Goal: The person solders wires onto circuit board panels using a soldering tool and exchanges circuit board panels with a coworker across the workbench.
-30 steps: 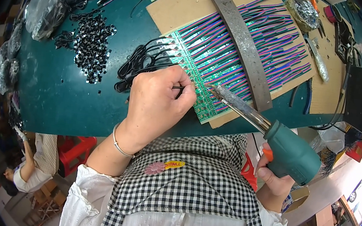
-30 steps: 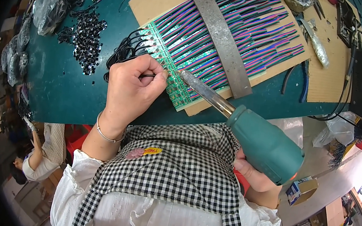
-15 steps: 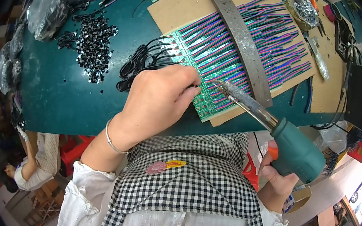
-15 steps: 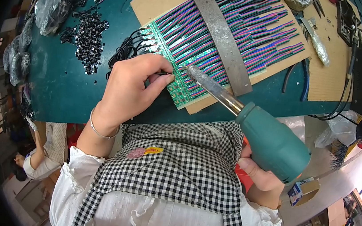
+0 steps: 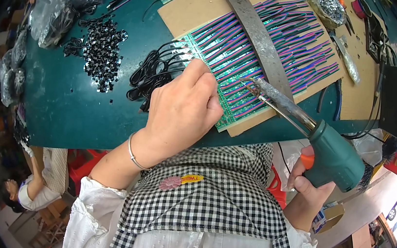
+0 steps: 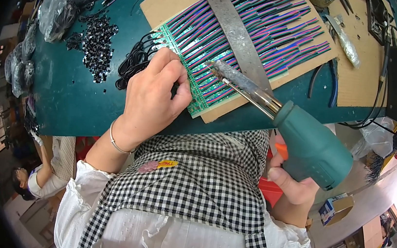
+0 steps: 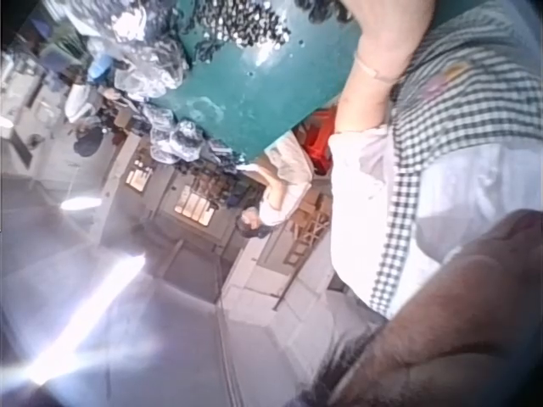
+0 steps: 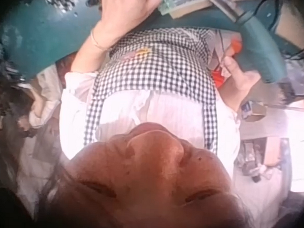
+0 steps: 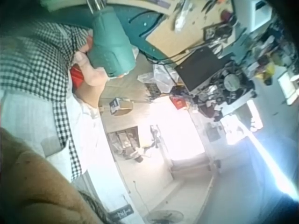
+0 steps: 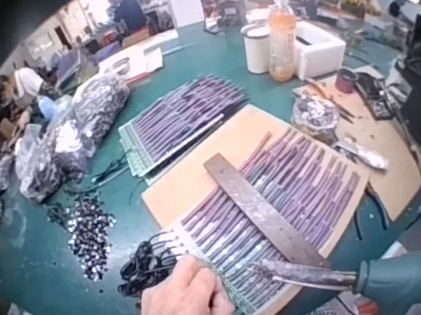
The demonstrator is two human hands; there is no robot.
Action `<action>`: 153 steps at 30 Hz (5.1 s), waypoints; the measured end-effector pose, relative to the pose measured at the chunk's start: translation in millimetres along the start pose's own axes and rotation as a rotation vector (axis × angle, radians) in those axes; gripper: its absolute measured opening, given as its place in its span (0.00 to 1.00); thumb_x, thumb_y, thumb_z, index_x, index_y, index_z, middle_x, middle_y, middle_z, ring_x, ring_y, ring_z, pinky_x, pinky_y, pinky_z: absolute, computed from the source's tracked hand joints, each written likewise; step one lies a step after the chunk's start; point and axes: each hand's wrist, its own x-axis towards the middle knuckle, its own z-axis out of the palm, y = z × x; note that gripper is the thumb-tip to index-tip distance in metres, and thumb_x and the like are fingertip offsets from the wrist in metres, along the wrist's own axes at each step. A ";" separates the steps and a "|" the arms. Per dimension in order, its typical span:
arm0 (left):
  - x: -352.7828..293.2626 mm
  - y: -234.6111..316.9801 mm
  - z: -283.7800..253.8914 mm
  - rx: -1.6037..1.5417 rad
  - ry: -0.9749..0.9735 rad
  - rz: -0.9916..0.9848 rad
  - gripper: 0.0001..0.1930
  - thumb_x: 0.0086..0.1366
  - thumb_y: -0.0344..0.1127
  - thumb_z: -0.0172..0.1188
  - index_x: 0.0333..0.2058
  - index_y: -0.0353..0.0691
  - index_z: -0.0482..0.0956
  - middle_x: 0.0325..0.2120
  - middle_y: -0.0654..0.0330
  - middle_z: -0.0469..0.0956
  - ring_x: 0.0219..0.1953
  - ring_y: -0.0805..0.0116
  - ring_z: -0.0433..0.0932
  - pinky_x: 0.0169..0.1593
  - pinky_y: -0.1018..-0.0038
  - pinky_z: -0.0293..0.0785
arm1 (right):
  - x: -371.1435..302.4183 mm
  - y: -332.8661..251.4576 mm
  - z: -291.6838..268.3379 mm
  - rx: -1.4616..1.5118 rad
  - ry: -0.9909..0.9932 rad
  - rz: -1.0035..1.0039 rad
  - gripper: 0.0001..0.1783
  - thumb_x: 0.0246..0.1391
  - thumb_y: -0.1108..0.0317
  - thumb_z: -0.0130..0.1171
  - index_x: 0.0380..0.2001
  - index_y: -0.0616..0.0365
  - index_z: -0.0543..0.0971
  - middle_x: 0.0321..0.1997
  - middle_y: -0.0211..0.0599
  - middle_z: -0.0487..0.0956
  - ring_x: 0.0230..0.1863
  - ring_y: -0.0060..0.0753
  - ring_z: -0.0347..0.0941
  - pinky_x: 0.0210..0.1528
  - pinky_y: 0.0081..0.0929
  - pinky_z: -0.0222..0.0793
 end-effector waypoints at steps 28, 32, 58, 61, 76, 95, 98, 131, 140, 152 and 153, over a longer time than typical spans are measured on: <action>-4.1 -13.4 -9.8 -0.380 -0.054 -0.235 0.05 0.48 0.24 0.62 0.21 0.35 0.73 0.16 0.60 0.74 0.14 0.74 0.71 0.20 0.80 0.68 | -11.3 6.4 -19.6 -0.181 -0.370 -0.001 0.32 0.35 0.79 0.68 0.47 0.75 0.68 0.43 0.49 0.74 0.21 0.30 0.71 0.21 0.21 0.67; -2.4 -15.5 -14.0 -0.412 -0.098 -0.264 0.05 0.49 0.24 0.62 0.22 0.35 0.74 0.17 0.60 0.75 0.15 0.75 0.72 0.20 0.80 0.68 | -8.1 6.6 -21.4 -0.224 -0.407 -0.036 0.30 0.35 0.79 0.68 0.45 0.75 0.69 0.41 0.47 0.74 0.20 0.30 0.70 0.21 0.21 0.66; 6.6 -19.2 -13.8 -0.443 -0.163 -0.261 0.06 0.49 0.24 0.63 0.19 0.33 0.73 0.12 0.70 0.69 0.15 0.87 0.59 0.19 0.85 0.56 | -0.3 7.6 -10.1 -0.255 -0.419 -0.063 0.30 0.37 0.76 0.66 0.46 0.72 0.67 0.28 0.44 0.73 0.18 0.28 0.68 0.18 0.19 0.63; 6.2 -18.8 -14.6 -0.441 -0.159 -0.262 0.06 0.49 0.24 0.63 0.19 0.33 0.73 0.12 0.69 0.69 0.15 0.87 0.59 0.19 0.85 0.56 | -3.7 6.1 -1.9 -0.100 -0.247 -0.001 0.31 0.38 0.75 0.67 0.46 0.74 0.66 0.27 0.45 0.74 0.16 0.27 0.68 0.16 0.18 0.63; 10.1 -17.5 -19.5 -0.401 -0.210 -0.309 0.04 0.45 0.27 0.62 0.20 0.35 0.76 0.15 0.58 0.75 0.16 0.72 0.75 0.24 0.78 0.71 | -5.1 7.6 -14.4 -0.307 -0.455 -0.059 0.29 0.37 0.77 0.66 0.45 0.73 0.67 0.29 0.44 0.74 0.21 0.30 0.70 0.20 0.21 0.66; 4.6 -22.6 -19.9 -0.419 -0.158 -0.263 0.04 0.48 0.25 0.62 0.22 0.33 0.75 0.13 0.62 0.71 0.16 0.82 0.67 0.21 0.81 0.66 | 0.3 4.9 9.6 0.061 0.031 0.052 0.35 0.36 0.68 0.69 0.46 0.76 0.65 0.15 0.39 0.71 0.11 0.26 0.66 0.13 0.16 0.60; 0.4 -23.2 -30.3 -0.418 -0.168 -0.198 0.06 0.48 0.26 0.63 0.25 0.33 0.76 0.18 0.59 0.75 0.18 0.74 0.73 0.24 0.78 0.69 | 5.4 0.7 4.7 0.077 -0.104 0.053 0.35 0.38 0.68 0.67 0.48 0.75 0.63 0.16 0.39 0.70 0.11 0.26 0.66 0.12 0.18 0.61; -8.1 -208.5 -171.8 0.228 0.756 -0.192 0.02 0.58 0.27 0.57 0.29 0.36 0.76 0.19 0.63 0.76 0.21 0.77 0.72 0.27 0.79 0.68 | 21.7 -7.7 31.4 0.057 -0.149 0.002 0.37 0.39 0.65 0.67 0.49 0.71 0.62 0.14 0.35 0.69 0.10 0.24 0.64 0.12 0.16 0.61; -12.8 -19.7 -93.7 -0.713 -0.024 -0.234 0.03 0.59 0.26 0.56 0.28 0.33 0.76 0.19 0.65 0.75 0.20 0.82 0.68 0.26 0.84 0.65 | 44.2 -19.4 91.5 0.122 -0.138 0.043 0.33 0.39 0.78 0.63 0.52 0.68 0.65 0.27 0.43 0.78 0.20 0.25 0.70 0.22 0.18 0.67; -20.3 20.2 -35.6 -0.995 -0.279 -0.240 0.03 0.59 0.25 0.58 0.31 0.31 0.76 0.19 0.63 0.77 0.21 0.83 0.74 0.24 0.85 0.69 | 51.9 2.4 93.7 0.015 -0.194 -0.163 0.36 0.38 0.79 0.68 0.52 0.68 0.63 0.44 0.44 0.72 0.31 0.24 0.74 0.32 0.20 0.71; -23.2 26.5 -31.2 -1.028 -0.205 -0.251 0.04 0.59 0.24 0.58 0.34 0.31 0.76 0.19 0.63 0.77 0.20 0.83 0.73 0.24 0.85 0.68 | 53.5 3.5 92.1 0.019 -0.198 -0.159 0.36 0.38 0.79 0.68 0.52 0.68 0.63 0.44 0.44 0.72 0.31 0.24 0.74 0.32 0.20 0.71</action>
